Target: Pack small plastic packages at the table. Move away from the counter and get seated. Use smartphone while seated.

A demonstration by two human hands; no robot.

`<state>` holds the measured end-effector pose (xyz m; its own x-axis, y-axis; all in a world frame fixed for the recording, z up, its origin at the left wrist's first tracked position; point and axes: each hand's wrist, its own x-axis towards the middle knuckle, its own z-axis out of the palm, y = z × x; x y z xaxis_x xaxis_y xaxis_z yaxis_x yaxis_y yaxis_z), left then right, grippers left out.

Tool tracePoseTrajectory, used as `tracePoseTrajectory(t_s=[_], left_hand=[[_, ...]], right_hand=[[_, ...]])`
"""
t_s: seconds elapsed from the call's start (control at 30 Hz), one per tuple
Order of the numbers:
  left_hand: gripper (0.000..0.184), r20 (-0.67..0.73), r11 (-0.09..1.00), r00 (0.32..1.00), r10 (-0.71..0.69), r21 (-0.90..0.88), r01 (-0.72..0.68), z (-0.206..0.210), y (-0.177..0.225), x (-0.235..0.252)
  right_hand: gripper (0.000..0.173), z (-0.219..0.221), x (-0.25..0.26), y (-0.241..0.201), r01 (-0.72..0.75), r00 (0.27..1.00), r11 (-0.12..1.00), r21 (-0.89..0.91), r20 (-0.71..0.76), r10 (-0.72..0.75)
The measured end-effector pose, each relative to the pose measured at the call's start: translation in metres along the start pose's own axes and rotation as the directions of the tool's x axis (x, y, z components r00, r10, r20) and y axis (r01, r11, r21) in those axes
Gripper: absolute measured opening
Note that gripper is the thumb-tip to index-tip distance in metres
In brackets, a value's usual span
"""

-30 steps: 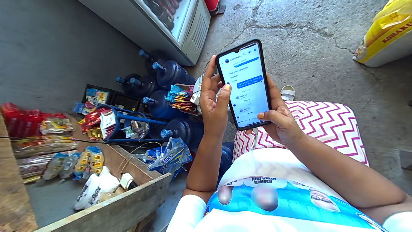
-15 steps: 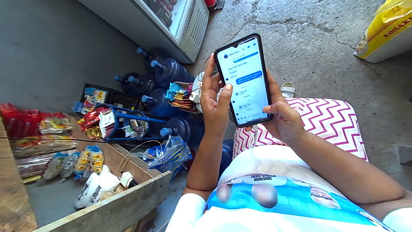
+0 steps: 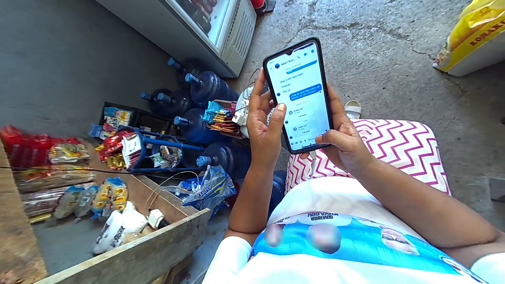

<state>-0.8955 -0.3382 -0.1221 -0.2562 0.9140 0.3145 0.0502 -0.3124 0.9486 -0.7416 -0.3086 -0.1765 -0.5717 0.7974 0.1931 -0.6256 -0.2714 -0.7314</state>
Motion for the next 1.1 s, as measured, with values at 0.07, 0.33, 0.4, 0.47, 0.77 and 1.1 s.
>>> tracePoseTrajectory(t_s=[0.07, 0.33, 0.4, 0.47, 0.77, 1.1], left_hand=[[0.062, -0.002, 1.000, 1.000, -0.007, -0.001, 0.007, 0.000, 0.001, 0.000], [0.063, 0.019, 0.999, 1.000, -0.001, -0.053, 0.002, 0.000, 0.003, -0.001], [0.063, 0.016, 0.999, 1.000, 0.000, -0.050, 0.001, 0.000, 0.004, -0.001], [0.064, 0.017, 0.998, 1.000, -0.003, -0.058, 0.004, 0.000, 0.004, -0.002], [0.066, 0.038, 0.996, 0.999, -0.013, -0.086, 0.017, 0.000, 0.000, -0.007], [0.071, 0.158, 0.988, 0.982, -0.108, -0.091, 0.124, -0.005, -0.006, -0.028]], right_hand=[[0.092, 0.001, 0.000, -0.001, -0.005, 1.000, 1.000, -0.018, -0.014, 0.005], [0.091, 0.003, -0.001, -0.001, 0.002, 1.000, 0.999, -0.043, -0.010, -0.002], [0.091, 0.001, -0.001, 0.000, 0.010, 1.000, 1.000, -0.023, 0.003, -0.010], [0.091, 0.001, -0.001, 0.001, 0.017, 1.000, 1.000, -0.009, 0.003, -0.017], [0.089, -0.001, -0.001, 0.001, 0.007, 1.000, 1.000, 0.029, 0.020, -0.007], [0.086, -0.003, -0.001, -0.001, 0.012, 1.000, 0.999, 0.037, -0.002, -0.012]])
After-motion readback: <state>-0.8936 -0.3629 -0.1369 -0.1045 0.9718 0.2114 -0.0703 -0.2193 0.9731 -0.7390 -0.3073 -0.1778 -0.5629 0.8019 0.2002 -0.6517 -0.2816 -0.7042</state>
